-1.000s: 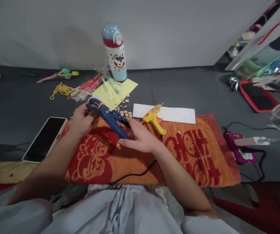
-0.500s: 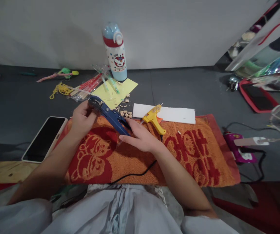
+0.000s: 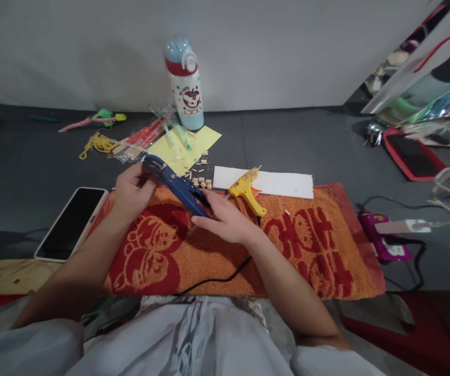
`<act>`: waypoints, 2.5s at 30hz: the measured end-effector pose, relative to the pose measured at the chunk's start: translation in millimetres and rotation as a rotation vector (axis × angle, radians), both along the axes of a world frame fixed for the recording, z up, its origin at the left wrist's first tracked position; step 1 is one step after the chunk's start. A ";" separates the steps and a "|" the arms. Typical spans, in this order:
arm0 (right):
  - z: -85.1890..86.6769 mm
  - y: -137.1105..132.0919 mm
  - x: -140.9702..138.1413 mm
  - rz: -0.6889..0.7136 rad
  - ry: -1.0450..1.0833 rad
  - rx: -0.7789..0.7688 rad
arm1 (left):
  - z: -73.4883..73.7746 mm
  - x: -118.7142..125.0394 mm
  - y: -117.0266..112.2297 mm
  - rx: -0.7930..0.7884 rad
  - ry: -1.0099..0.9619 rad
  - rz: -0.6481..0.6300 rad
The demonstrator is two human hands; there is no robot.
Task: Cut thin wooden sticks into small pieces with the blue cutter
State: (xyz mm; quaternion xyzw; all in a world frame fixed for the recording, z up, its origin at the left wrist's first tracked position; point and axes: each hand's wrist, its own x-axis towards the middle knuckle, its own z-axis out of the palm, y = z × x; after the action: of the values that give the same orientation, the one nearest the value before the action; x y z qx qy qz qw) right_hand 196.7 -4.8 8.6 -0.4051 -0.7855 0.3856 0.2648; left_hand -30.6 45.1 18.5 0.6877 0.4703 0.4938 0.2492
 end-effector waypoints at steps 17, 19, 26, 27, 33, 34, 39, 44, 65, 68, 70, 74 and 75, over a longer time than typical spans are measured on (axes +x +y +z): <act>-2.9 0.4 0.7 0.021 0.025 -0.025 | 4.1 -1.5 -3.5 -0.127 -0.041 0.034; -3.1 0.6 0.3 0.024 0.029 -0.025 | 5.4 -1.4 -3.8 -0.120 -0.040 0.034; -4.4 -0.9 -3.3 0.008 0.051 -0.029 | 7.4 -4.2 -3.9 -0.132 -0.011 0.040; -4.5 -1.1 -3.7 0.002 0.049 -0.036 | 7.7 -4.5 -3.8 -0.126 0.001 0.046; -6.1 -1.9 -5.6 0.002 0.079 -0.071 | 9.2 -5.0 -3.0 -0.097 0.069 0.069; -6.2 -1.9 -5.6 0.004 0.082 -0.071 | 8.7 -5.4 -2.5 -0.101 0.065 0.065; -4.6 -1.6 -2.9 0.003 0.072 -0.073 | 3.3 -8.9 2.1 -0.250 -0.084 -0.027; -5.0 -0.2 0.4 0.004 0.066 -0.075 | 3.1 -11.8 4.4 -0.393 -0.217 -0.128; -3.2 0.7 -0.9 0.006 0.044 -0.054 | 2.5 -12.2 6.7 -0.453 -0.246 -0.136; -1.9 0.1 -0.8 0.001 0.039 -0.070 | 4.1 -11.8 6.4 -0.442 -0.216 -0.127; -0.6 -0.3 -1.1 0.001 0.042 -0.074 | 4.8 -12.0 5.9 -0.451 -0.198 -0.116; 0.3 -0.7 -2.4 -0.010 0.065 -0.083 | 5.1 -11.2 4.2 -0.453 -0.147 -0.081; -0.2 -0.8 -2.9 -0.017 0.072 -0.083 | 5.2 -10.5 3.6 -0.441 -0.135 -0.076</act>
State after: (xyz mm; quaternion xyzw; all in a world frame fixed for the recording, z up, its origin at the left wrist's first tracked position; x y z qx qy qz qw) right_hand 193.7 -5.7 8.4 -0.4081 -0.7554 0.4300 0.2791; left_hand -41.1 48.7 23.8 0.5991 0.5230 0.4140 0.4428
